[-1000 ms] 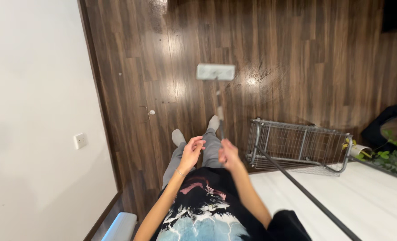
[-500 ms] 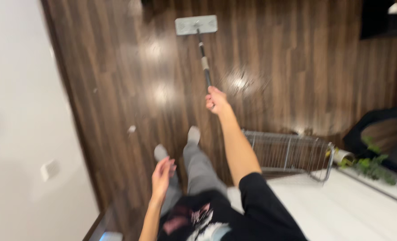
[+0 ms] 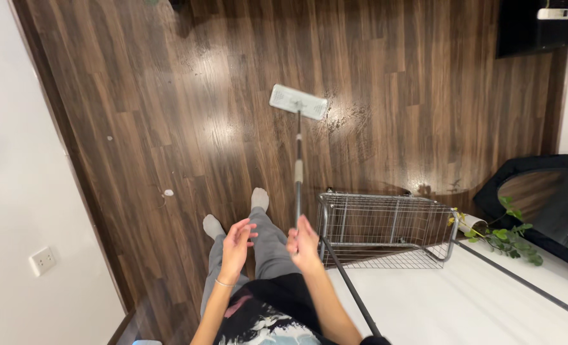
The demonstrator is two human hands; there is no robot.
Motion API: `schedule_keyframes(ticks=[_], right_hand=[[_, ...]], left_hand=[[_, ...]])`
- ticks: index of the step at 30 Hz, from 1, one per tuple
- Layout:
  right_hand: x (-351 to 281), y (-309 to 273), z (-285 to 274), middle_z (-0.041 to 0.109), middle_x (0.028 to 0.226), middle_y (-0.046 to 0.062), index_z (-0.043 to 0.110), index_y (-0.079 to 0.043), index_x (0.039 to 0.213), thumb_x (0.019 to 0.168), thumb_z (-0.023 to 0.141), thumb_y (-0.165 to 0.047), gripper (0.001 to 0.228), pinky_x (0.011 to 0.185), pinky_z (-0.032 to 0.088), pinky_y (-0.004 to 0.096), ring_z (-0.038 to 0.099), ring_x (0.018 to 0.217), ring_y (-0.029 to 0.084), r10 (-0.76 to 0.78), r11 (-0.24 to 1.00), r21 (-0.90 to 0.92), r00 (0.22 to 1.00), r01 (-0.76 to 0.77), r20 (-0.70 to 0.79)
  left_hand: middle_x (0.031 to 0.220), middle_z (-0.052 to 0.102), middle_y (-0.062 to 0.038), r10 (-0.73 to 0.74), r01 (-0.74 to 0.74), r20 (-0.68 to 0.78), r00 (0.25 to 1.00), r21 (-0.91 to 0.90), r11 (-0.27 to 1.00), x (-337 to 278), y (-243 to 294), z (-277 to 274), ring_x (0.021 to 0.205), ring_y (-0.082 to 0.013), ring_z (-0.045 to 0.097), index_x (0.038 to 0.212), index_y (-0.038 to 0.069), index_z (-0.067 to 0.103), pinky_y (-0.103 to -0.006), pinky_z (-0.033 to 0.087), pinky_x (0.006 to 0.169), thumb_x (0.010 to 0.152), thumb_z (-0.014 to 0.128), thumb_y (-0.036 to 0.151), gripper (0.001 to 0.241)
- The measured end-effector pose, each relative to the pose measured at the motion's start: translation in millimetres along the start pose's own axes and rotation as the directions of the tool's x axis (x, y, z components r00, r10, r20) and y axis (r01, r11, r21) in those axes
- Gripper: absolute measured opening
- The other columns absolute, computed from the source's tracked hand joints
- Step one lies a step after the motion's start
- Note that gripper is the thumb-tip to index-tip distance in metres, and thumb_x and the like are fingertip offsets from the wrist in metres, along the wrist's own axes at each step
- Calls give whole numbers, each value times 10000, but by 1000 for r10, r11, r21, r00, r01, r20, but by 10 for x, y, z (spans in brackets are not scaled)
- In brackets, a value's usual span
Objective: The person mops the wooden floor in a bedroom using a flat mop and a spin mop bucket. They move a wire rack to access the area underneath, mop around the bed and nightstand, and repeatedly wring the mop in the bucket before continuing.
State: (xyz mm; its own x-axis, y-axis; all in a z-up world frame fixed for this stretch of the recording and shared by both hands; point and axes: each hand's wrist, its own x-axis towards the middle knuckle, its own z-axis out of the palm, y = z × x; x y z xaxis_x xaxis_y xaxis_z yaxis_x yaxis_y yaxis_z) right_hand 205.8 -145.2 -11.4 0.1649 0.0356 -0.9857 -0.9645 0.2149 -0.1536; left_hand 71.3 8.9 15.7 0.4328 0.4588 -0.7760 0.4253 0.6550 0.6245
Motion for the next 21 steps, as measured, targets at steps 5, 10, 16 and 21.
schedule_keyframes(ticks=[5,10,16,21], right_hand=[[1010,-1276,821,507,609,-13,481,-207,797,1011,581,-404,307,314,288,242,372,392,86,-151,975,-156,987,159,60],[1359,-1977,1124,477,620,-3,545,-335,1114,1050,557,-313,68,345,261,232,358,423,76,-139,950,-255,975,181,173],[486,-752,497,403,526,-42,498,-233,831,1039,522,-405,271,289,206,266,308,344,84,-61,892,-434,987,122,152],[-534,265,254,462,527,-9,635,-355,1164,995,584,-329,179,290,227,274,340,332,99,24,808,-589,999,-2,30]], left_hand=[[1222,729,-85,46,-45,-39,998,4,999,-41,-107,-121,983,-162,707,1338,51,593,-295,545,792,1030,536,235,362],[1206,729,-91,29,-29,-89,996,-4,1000,-68,-355,-225,972,-161,706,1333,54,597,-297,547,781,1032,543,218,347],[1189,724,-64,-16,11,-57,998,-89,996,8,-523,-139,957,-141,691,1316,58,601,-283,531,782,1024,555,205,330],[1195,725,-53,-15,9,-46,999,-139,990,109,-518,-55,959,-120,673,1326,66,596,-270,516,807,1027,564,210,333]])
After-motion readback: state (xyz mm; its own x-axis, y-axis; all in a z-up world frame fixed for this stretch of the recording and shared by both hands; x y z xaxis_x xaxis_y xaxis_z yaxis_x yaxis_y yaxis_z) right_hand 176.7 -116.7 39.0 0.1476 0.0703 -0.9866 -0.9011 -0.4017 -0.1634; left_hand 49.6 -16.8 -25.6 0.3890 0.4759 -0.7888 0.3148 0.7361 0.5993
